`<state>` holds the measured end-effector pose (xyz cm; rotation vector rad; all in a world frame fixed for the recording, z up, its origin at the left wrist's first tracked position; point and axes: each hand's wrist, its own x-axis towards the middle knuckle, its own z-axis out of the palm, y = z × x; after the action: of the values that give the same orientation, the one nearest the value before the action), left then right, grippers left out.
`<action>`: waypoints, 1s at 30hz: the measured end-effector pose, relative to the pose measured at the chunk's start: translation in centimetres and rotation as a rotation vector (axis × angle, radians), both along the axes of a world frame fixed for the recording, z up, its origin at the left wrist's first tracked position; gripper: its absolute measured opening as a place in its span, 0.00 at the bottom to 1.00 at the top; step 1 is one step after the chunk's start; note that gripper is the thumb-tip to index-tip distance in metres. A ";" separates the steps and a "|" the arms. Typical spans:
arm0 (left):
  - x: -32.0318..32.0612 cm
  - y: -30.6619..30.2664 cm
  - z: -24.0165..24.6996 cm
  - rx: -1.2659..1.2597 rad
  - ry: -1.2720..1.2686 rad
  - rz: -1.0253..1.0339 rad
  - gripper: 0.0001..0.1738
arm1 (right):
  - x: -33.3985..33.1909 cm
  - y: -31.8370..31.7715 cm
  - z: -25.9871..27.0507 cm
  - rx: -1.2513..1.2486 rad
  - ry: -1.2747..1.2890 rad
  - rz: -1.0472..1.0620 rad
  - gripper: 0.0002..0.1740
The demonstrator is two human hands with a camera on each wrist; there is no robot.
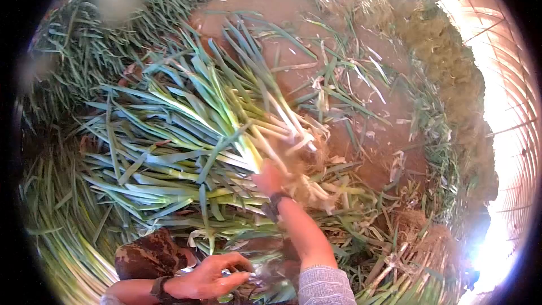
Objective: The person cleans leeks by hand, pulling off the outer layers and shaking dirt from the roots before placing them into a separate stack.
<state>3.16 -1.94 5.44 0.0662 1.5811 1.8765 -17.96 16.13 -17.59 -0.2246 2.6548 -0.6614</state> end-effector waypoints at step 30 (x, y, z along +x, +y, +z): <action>6.4 -0.4 -3.1 0.085 -0.010 0.573 0.15 | 21.5 -2.2 5.4 -0.775 -0.460 -0.232 0.24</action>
<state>9.60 -2.32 2.38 -0.3984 1.6255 2.3663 3.51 13.91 -12.23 0.0345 1.8952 -1.5832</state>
